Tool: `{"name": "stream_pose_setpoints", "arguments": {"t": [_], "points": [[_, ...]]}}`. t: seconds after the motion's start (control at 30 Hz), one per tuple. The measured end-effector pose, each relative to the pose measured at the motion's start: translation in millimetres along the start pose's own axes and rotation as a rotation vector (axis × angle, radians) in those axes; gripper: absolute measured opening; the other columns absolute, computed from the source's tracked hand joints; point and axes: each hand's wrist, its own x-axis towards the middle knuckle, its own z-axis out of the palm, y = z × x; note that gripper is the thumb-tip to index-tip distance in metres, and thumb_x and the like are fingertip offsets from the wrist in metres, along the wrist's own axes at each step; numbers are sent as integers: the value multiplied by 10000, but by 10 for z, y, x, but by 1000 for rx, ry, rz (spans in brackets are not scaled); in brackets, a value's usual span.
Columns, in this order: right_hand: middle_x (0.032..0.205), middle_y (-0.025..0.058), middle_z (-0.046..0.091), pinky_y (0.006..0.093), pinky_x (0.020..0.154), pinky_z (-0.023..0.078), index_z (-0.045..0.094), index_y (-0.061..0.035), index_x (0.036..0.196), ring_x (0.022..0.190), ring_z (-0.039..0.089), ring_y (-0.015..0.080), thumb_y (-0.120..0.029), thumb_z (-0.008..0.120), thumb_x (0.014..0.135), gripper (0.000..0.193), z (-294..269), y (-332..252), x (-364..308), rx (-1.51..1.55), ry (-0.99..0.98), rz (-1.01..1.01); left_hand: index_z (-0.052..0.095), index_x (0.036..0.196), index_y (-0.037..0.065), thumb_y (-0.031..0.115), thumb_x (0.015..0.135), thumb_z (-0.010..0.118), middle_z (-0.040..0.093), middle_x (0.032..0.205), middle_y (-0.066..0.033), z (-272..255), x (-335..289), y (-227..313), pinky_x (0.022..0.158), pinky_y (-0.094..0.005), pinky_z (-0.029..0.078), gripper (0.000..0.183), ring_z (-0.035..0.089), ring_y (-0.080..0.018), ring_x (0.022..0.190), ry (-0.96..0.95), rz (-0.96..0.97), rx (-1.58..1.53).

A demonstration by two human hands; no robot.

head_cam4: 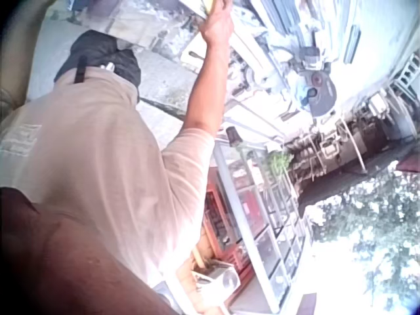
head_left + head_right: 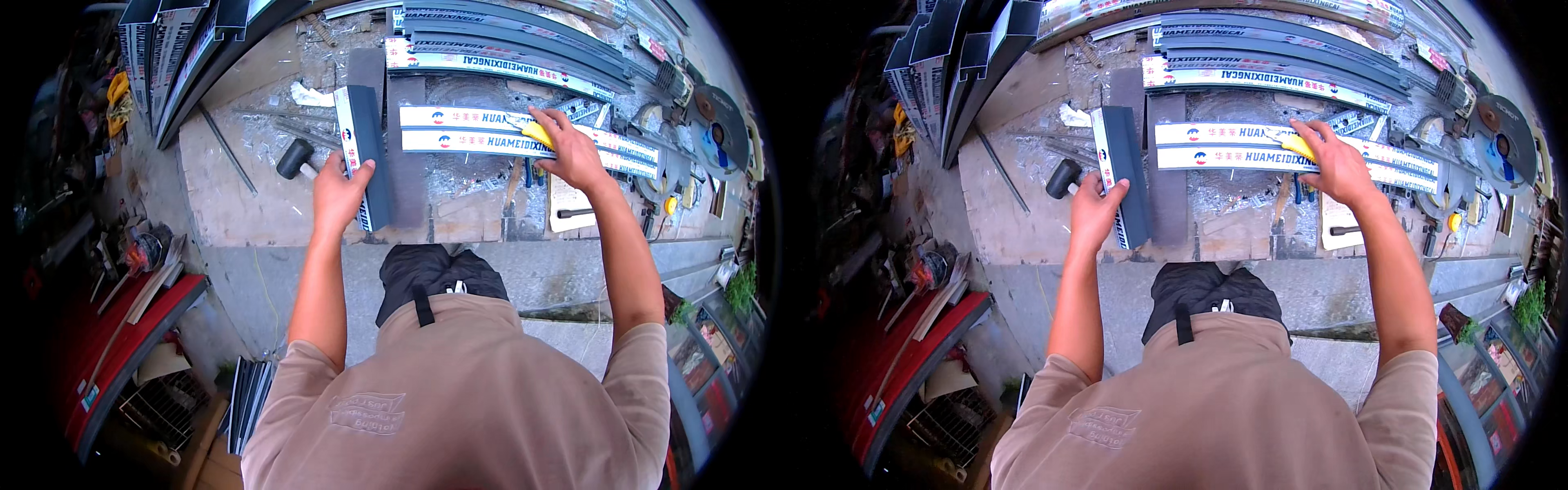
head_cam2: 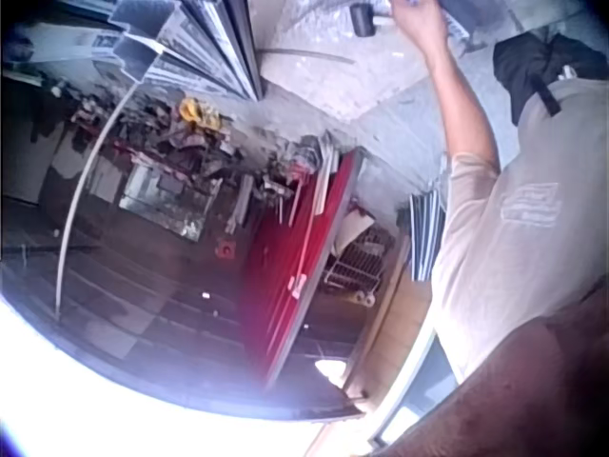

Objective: The person peels protective film from metal profiles by hand and cuts the film using a utility knife.

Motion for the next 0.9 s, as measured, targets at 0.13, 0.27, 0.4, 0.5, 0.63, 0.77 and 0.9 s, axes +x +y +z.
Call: {"name": "stream_pose_setpoints", "arguments": {"t": [0.13, 0.27, 0.4, 0.5, 0.63, 0.77, 0.9], "points": [[1564, 111, 577, 504, 1030, 599, 457, -281, 1664, 1226, 716, 399, -232, 1000, 729, 1083, 19, 39, 15, -37, 16, -7, 711, 1155, -68, 329, 941, 823, 801, 985, -204, -1, -4, 55, 805, -417, 580, 464, 786, -305, 880, -17, -8, 6], [1537, 125, 598, 512, 1026, 593, 485, -264, 1648, 1229, 708, 415, -264, 1011, 702, 1082, 1, 76, 24, -16, 39, -52, 711, 1142, -68, 335, 939, 822, 800, 967, -208, 3, 14, 57, 794, -420, 580, 465, 789, -318, 869, -13, 13, 21], [1528, 128, 603, 516, 1022, 591, 496, -252, 1640, 1230, 702, 427, -301, 1015, 685, 1088, 10, 95, 26, -6, 48, -65, 710, 1141, -70, 345, 934, 823, 798, 967, -212, 3, 17, 147, 800, -424, 582, 477, 790, -331, 876, -12, 21, 14], [1521, 127, 606, 520, 1018, 590, 502, -246, 1634, 1223, 703, 432, -331, 1014, 680, 1086, 27, 114, 31, -2, 67, -79, 710, 1163, -71, 353, 931, 822, 802, 983, -217, -4, 22, 233, 817, -434, 587, 496, 795, -350, 898, -32, 8, 91], [1504, 123, 614, 526, 1000, 594, 512, -242, 1622, 1201, 714, 433, -406, 1004, 678, 1077, 35, 108, 52, -19, 68, -76, 694, 1271, -98, 292, 963, 824, 817, 1087, -197, 28, 46, 220, 849, -359, 589, 515, 789, -214, 970, -23, 32, 143], [1474, 119, 623, 530, 966, 600, 521, -235, 1598, 1166, 728, 434, -490, 988, 677, 1064, 32, 77, 56, -55, 64, -41, 701, 1281, -81, 344, 954, 825, 812, 1103, -245, 39, 28, 447, 885, -388, 598, 550, 812, -310, 1007, -43, 26, 237], [1462, 118, 625, 530, 948, 601, 520, -234, 1587, 1146, 733, 435, -503, 985, 678, 1056, 77, 85, 69, -62, 85, -43, 706, 1269, -69, 389, 944, 828, 807, 1086, -265, 164, 17, 498, 887, -432, 605, 575, 805, -387, 1022, 75, 123, 334]]}}
